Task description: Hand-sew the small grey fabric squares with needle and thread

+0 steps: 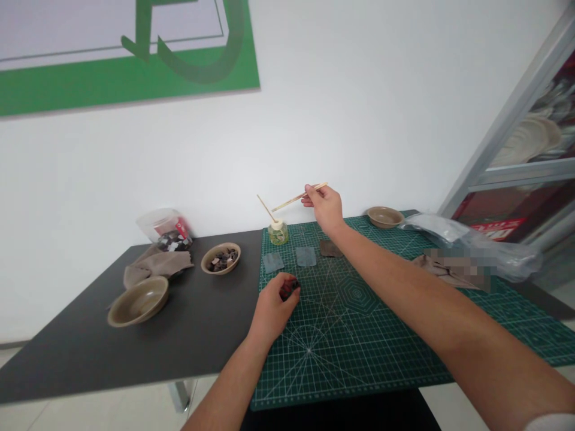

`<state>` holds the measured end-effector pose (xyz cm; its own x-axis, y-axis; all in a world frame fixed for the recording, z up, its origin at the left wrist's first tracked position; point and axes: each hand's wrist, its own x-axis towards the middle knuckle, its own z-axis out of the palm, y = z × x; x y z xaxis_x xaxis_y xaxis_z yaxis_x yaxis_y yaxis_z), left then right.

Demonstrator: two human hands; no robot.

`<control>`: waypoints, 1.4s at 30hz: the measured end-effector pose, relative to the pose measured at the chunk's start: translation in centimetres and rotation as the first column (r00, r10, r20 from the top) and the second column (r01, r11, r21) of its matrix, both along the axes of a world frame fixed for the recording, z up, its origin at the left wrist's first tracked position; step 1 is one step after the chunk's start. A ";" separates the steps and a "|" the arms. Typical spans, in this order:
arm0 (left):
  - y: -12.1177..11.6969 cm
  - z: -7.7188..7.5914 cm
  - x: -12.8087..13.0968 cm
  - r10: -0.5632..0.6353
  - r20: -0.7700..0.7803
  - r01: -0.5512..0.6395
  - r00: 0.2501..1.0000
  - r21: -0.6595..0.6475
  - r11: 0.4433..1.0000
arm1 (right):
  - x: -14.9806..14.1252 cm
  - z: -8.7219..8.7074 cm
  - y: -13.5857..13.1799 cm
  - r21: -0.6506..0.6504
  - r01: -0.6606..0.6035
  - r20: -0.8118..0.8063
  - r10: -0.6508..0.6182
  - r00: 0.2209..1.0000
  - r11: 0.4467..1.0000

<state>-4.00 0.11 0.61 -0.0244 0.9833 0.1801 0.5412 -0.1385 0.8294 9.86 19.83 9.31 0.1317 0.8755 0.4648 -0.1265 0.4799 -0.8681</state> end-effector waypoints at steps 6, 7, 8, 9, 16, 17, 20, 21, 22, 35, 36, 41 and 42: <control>-0.1 -0.2 0.0 0.004 -0.020 -0.003 1.000 0.009 1.000 | -1.0 0.6 1.7 0.034 0.020 0.119 -0.024 0.993 0.999; -0.1 -0.2 0.0 0.001 -0.015 -0.001 1.000 0.010 1.000 | -1.2 0.6 1.9 0.042 0.020 0.161 -0.026 0.987 0.999; -0.1 -0.2 0.0 -0.002 -0.010 0.002 1.000 0.010 1.000 | -1.4 0.5 2.0 0.052 0.021 0.204 -0.031 0.978 0.998; -0.1 -0.2 0.0 -0.005 -0.009 0.005 1.000 0.010 1.000 | -1.6 0.4 2.1 0.064 0.024 0.248 -0.039 0.968 0.998; -0.3 0.2 0.1 -0.016 -0.040 0.016 0.999 0.010 1.000 | -2.4 -1.0 2.8 0.096 0.055 0.447 -0.093 0.889 0.994; -0.4 0.3 0.1 -0.019 -0.043 0.019 0.999 0.007 1.000 | -2.5 -1.1 2.8 0.095 0.058 0.465 -0.096 0.880 0.994; -0.4 0.3 0.1 -0.022 -0.057 0.022 0.998 -0.005 1.000 | -2.7 -1.3 3.2 0.111 0.060 0.524 -0.110 0.844 0.992; -0.4 0.3 0.1 -0.023 -0.061 0.022 0.998 -0.009 1.000 | -2.8 -1.3 3.3 0.119 0.054 0.550 -0.111 0.828 0.991; -0.4 0.3 0.1 -0.025 -0.065 0.024 0.998 -0.013 1.000 | -2.9 -1.3 3.5 0.128 0.045 0.577 -0.111 0.809 0.991; -0.4 0.2 0.0 -0.028 -0.073 0.028 0.997 -0.001 1.000 | -4.4 1.6 2.6 0.231 0.043 0.472 -0.151 0.868 0.972; -0.4 0.2 0.0 -0.029 -0.068 0.029 0.997 -0.001 1.000 | -4.2 1.7 2.5 0.229 0.042 0.454 -0.144 0.879 0.973; -0.4 0.2 0.0 -0.043 -0.064 0.044 0.997 0.006 0.999 | -3.3 1.3 2.5 0.176 0.018 0.396 -0.087 0.914 0.984; -0.4 0.2 0.0 -0.045 -0.068 0.045 0.997 0.008 0.999 | -3.2 1.1 2.6 0.172 0.014 0.403 -0.084 0.911 0.985</control>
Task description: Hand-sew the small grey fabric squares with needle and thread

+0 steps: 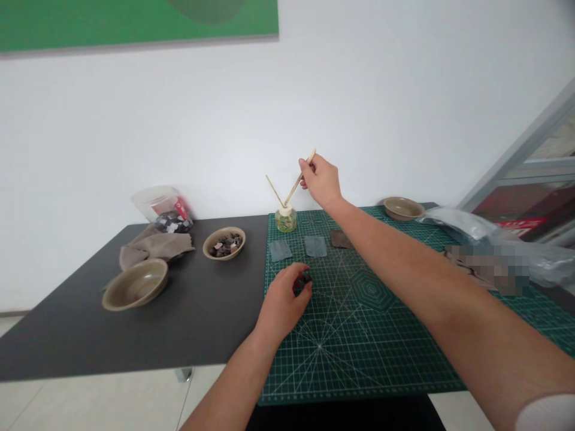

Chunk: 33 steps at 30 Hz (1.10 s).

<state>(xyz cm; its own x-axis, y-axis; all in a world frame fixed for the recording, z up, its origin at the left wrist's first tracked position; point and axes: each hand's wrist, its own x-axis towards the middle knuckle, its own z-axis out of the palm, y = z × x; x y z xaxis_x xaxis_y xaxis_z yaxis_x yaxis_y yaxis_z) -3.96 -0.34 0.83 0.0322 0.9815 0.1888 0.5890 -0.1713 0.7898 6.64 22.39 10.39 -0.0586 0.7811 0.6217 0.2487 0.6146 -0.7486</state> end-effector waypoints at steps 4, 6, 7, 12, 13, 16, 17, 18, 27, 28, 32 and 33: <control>0.0 0.1 0.0 0.006 -0.003 -0.006 1.000 -0.007 1.000 | 0.2 -0.4 0.1 -0.011 -0.002 0.003 0.002 1.000 1.000; 0.0 0.1 0.0 0.006 -0.003 -0.006 1.000 -0.010 1.000 | 0.3 -0.3 0.1 -0.012 -0.001 -0.015 0.001 1.000 1.000; 0.0 0.1 0.0 0.006 -0.002 -0.006 1.000 -0.009 1.000 | 0.3 -0.3 0.1 -0.012 -0.004 -0.021 0.004 1.000 1.000; 0.0 0.1 0.0 0.010 -0.002 -0.010 1.000 -0.006 1.000 | 0.5 -0.4 0.4 -0.041 -0.013 -0.052 0.011 0.999 0.999; 0.0 0.1 0.0 0.007 -0.006 -0.007 1.000 -0.002 1.000 | 0.5 -0.5 0.4 -0.048 -0.011 -0.064 0.008 0.998 0.999; 0.0 0.2 0.0 -0.017 -0.022 0.017 1.000 0.019 1.000 | 0.4 -0.9 0.6 -0.059 -0.015 -0.094 0.009 0.996 0.998; 0.0 0.3 0.0 -0.026 -0.028 0.026 0.999 0.024 0.999 | 0.4 -1.1 0.7 -0.061 -0.017 -0.098 0.011 0.995 0.998; 0.0 0.3 0.0 -0.033 -0.033 0.034 0.999 0.027 0.999 | 0.3 -1.2 0.7 -0.062 -0.019 -0.095 0.013 0.995 0.998; 0.1 0.3 0.0 0.021 0.029 -0.022 0.999 0.028 0.999 | 0.0 -0.5 -0.1 0.001 -0.016 -0.012 0.016 1.000 1.000; 0.2 0.3 -0.1 0.049 0.070 -0.050 0.996 0.019 0.999 | 0.1 -0.3 -0.1 0.006 -0.012 -0.007 0.013 1.000 1.000; 0.8 1.3 -0.9 0.180 0.426 -0.141 0.887 -0.121 0.983 | 0.6 0.1 -0.1 0.005 0.000 -0.023 0.000 1.000 1.000; 1.0 1.9 -1.2 0.203 0.526 -0.139 0.826 -0.159 0.977 | 0.7 0.1 0.0 -0.002 0.001 -0.045 -0.002 0.999 1.000</control>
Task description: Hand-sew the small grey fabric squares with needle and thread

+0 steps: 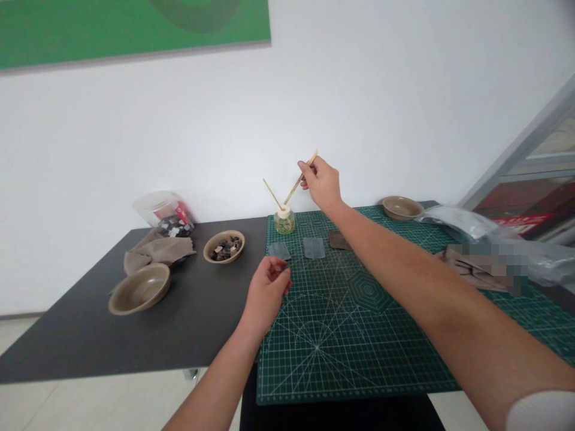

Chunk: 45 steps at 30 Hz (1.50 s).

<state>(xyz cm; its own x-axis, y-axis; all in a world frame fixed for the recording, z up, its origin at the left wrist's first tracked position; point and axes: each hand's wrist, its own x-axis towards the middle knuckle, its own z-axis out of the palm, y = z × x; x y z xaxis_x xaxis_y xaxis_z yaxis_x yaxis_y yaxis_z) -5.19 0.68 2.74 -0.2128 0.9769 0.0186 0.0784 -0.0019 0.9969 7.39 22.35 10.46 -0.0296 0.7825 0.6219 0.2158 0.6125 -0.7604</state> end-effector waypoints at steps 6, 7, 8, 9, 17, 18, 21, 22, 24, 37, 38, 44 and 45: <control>4.0 3.4 -2.1 0.023 0.345 0.007 0.939 -0.085 0.996 | 0.4 -0.4 0.7 -0.093 -0.024 -0.166 0.008 0.986 0.995; 5.1 3.5 -2.4 0.033 0.347 0.001 0.937 -0.100 0.995 | 0.3 -0.6 0.7 -0.114 -0.032 -0.188 0.010 0.982 0.993; 6.4 3.5 -2.7 0.055 0.328 -0.023 0.943 -0.102 0.995 | 0.2 -0.8 0.8 -0.133 -0.035 -0.212 0.006 0.977 0.991; 7.7 3.3 -3.0 0.090 0.277 -0.069 0.957 -0.084 0.994 | 0.1 -0.9 0.7 -0.153 -0.032 -0.234 -0.005 0.972 0.988; 15.3 1.2 -4.7 0.178 -0.169 -0.164 0.969 0.094 0.982 | 0.5 -1.1 0.4 -0.173 0.003 -0.229 -0.044 0.972 0.985; 15.6 1.0 -4.7 0.166 -0.212 -0.146 0.963 0.108 0.983 | 0.6 -1.1 0.5 -0.170 0.004 -0.218 -0.042 0.975 0.985; 16.3 0.8 -4.4 0.124 -0.279 -0.100 0.952 0.099 0.990 | 0.7 -1.1 0.4 -0.176 -0.009 -0.174 -0.022 0.985 0.984; 16.4 0.7 -4.3 0.112 -0.282 -0.089 0.953 0.093 0.992 | 0.7 -1.1 0.4 -0.182 -0.015 -0.160 -0.014 0.987 0.983; 16.6 0.7 -4.1 0.095 -0.279 -0.073 0.956 0.085 0.994 | 0.6 -1.2 0.3 -0.184 -0.034 -0.137 0.009 0.990 0.982; 17.4 0.6 -4.7 0.060 -0.291 -0.012 0.955 0.166 0.986 | -0.1 -0.8 0.0 -0.094 -0.023 -0.039 0.019 0.999 0.995; 17.5 0.6 -4.7 0.060 -0.291 -0.008 0.955 0.177 0.984 | -0.1 -1.0 0.0 -0.097 -0.024 -0.026 0.022 0.999 0.995; 17.7 0.3 -4.6 0.056 -0.297 0.006 0.953 0.202 0.979 | -0.3 -1.4 -0.2 -0.082 -0.026 0.099 0.034 0.995 0.996; 17.7 0.4 -4.5 0.058 -0.306 0.004 0.950 0.199 0.980 | -0.3 -1.2 -0.3 -0.076 -0.023 0.140 0.033 0.990 0.997</control>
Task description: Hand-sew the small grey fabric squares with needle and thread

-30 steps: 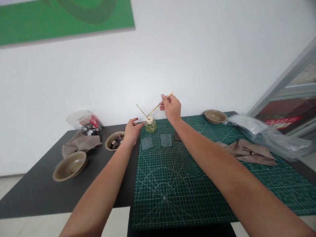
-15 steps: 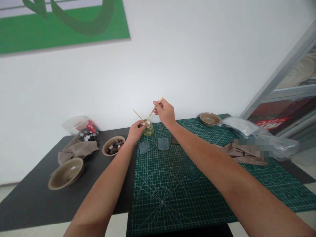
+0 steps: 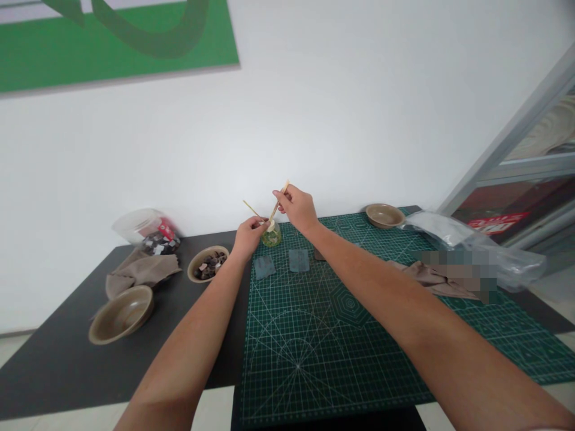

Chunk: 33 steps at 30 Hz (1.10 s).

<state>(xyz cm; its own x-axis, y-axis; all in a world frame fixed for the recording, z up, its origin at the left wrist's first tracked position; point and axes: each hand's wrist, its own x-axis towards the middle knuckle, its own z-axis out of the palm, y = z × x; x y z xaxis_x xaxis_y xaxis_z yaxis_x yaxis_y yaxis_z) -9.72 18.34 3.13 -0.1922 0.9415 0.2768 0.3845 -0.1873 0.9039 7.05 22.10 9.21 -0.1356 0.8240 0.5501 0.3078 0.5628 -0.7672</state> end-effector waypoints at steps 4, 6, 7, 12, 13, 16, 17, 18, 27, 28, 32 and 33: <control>-0.3 0.5 0.1 0.020 -0.036 -0.021 0.999 -0.030 0.999 | -0.8 0.8 -0.5 0.054 -0.008 0.264 -0.007 0.965 0.999; -0.5 0.7 0.1 0.049 -0.041 -0.051 0.998 -0.057 0.997 | -1.6 0.8 -0.7 0.064 -0.033 0.403 0.005 0.915 0.997; -0.7 0.7 0.1 0.082 -0.039 -0.084 0.996 -0.069 0.994 | -1.9 0.6 -0.7 0.050 -0.040 0.446 0.014 0.895 0.998; -2.8 -0.7 0.4 0.286 -0.106 -0.297 0.952 -0.108 0.949 | -2.7 -1.0 -1.1 -0.049 -0.010 0.461 0.032 0.887 0.999; -3.5 -1.1 0.6 0.243 -0.128 -0.258 0.962 -0.118 0.959 | -2.5 -1.3 -1.3 -0.052 0.006 0.442 0.018 0.897 0.999; -5.9 -1.4 1.6 0.068 -0.141 -0.087 0.988 -0.135 0.987 | -1.0 -2.0 -2.8 -0.041 0.059 0.347 -0.041 0.937 0.997; -6.7 -1.2 2.1 0.031 -0.156 -0.051 0.987 -0.128 0.990 | -0.3 -2.2 -3.5 -0.053 0.047 0.328 -0.027 0.944 0.997; -7.5 -0.8 2.6 0.007 -0.179 -0.028 0.984 -0.114 0.993 | 0.5 -2.4 -4.4 -0.086 0.025 0.321 0.004 0.947 0.996; -12.9 1.7 8.3 -0.269 -0.681 0.087 0.681 -0.290 0.953 | 6.6 -6.6 -11.7 -0.579 -0.230 0.085 0.339 0.937 0.782; -13.2 1.7 9.0 -0.290 -0.711 0.097 0.641 -0.299 0.949 | 7.0 -7.0 -12.2 -0.588 -0.271 0.026 0.353 0.935 0.762; -14.1 1.8 11.4 -0.301 -0.793 0.133 0.529 -0.273 0.953 | 8.6 -7.5 -13.9 -0.549 -0.269 -0.071 0.276 0.958 0.791; -14.3 1.8 11.8 -0.299 -0.799 0.153 0.521 -0.257 0.954 | 9.1 -7.4 -14.2 -0.535 -0.242 -0.058 0.251 0.966 0.809</control>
